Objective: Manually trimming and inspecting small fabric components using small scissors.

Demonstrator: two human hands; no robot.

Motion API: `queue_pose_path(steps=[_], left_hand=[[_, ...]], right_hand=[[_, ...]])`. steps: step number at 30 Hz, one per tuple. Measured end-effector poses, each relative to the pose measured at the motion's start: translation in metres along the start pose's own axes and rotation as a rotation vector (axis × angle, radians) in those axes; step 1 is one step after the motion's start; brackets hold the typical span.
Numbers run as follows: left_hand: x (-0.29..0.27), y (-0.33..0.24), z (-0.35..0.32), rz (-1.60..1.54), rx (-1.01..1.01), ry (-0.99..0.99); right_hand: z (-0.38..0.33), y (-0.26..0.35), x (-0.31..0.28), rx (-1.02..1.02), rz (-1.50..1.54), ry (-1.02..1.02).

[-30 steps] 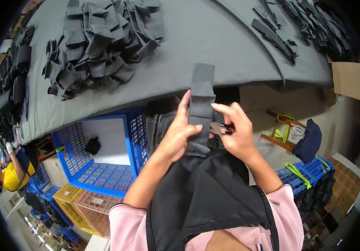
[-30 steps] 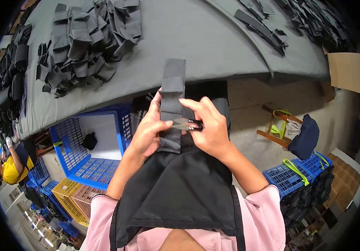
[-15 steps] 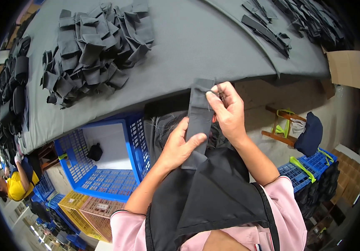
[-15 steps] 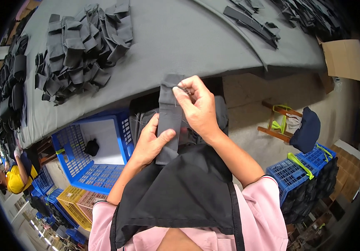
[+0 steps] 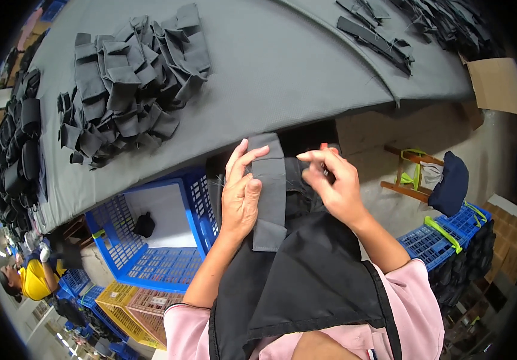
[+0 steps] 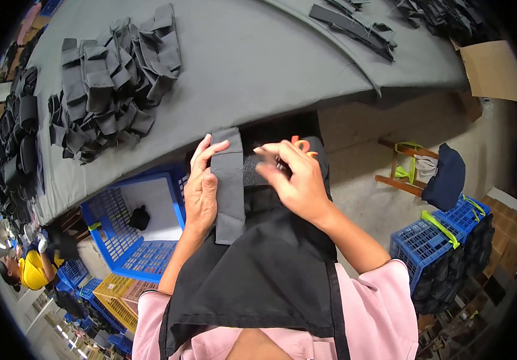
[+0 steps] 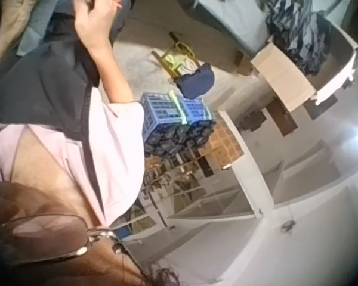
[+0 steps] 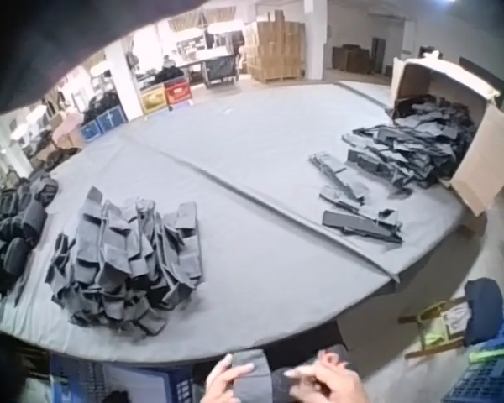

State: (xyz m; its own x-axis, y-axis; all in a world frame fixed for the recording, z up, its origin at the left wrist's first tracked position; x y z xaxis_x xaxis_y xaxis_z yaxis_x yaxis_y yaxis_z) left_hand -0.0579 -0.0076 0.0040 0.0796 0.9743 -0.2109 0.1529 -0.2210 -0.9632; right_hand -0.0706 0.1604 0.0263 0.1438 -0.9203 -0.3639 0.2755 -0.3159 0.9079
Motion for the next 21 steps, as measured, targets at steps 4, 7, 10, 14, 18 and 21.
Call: queue_pose_path(steps=[4, 7, 10, 14, 18, 21], left_hand=[[0.010, 0.004, 0.000, 0.053, -0.003, 0.119], [0.016, 0.001, -0.003, 0.025, 0.020, 0.167], [0.020, 0.002, -0.007, 0.024, 0.027, 0.222], [0.020, 0.006, -0.009, -0.049, -0.042, 0.231], [0.022, 0.008, -0.010, -0.089, -0.034, 0.242], [0.023, 0.007, -0.011, -0.092, -0.027, 0.244]], right_hand=[[-0.013, 0.009, -0.001, 0.040, -0.130, 0.140], [-0.016, 0.017, -0.004, -0.041, -0.184, 0.130], [-0.014, 0.016, -0.006, -0.026, -0.139, 0.058], [-0.013, 0.018, -0.002, -0.079, -0.205, 0.101], [-0.020, 0.019, -0.009, -0.109, -0.206, 0.016], [-0.023, 0.018, -0.013, -0.076, -0.139, -0.027]])
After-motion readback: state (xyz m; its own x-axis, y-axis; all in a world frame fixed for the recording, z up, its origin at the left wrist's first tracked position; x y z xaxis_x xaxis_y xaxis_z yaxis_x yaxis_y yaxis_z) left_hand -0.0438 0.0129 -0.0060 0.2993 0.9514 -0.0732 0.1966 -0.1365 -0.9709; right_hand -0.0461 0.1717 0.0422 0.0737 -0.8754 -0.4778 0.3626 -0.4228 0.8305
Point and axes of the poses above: each hand's wrist, its own z-axis towards the middle knuckle, its own x-axis out of the palm, y = z × x, the point moved 10 cm from there along z, towards the middle knuckle, and after that the axes turned 11 degrees about -x, right-handed, at the moved point
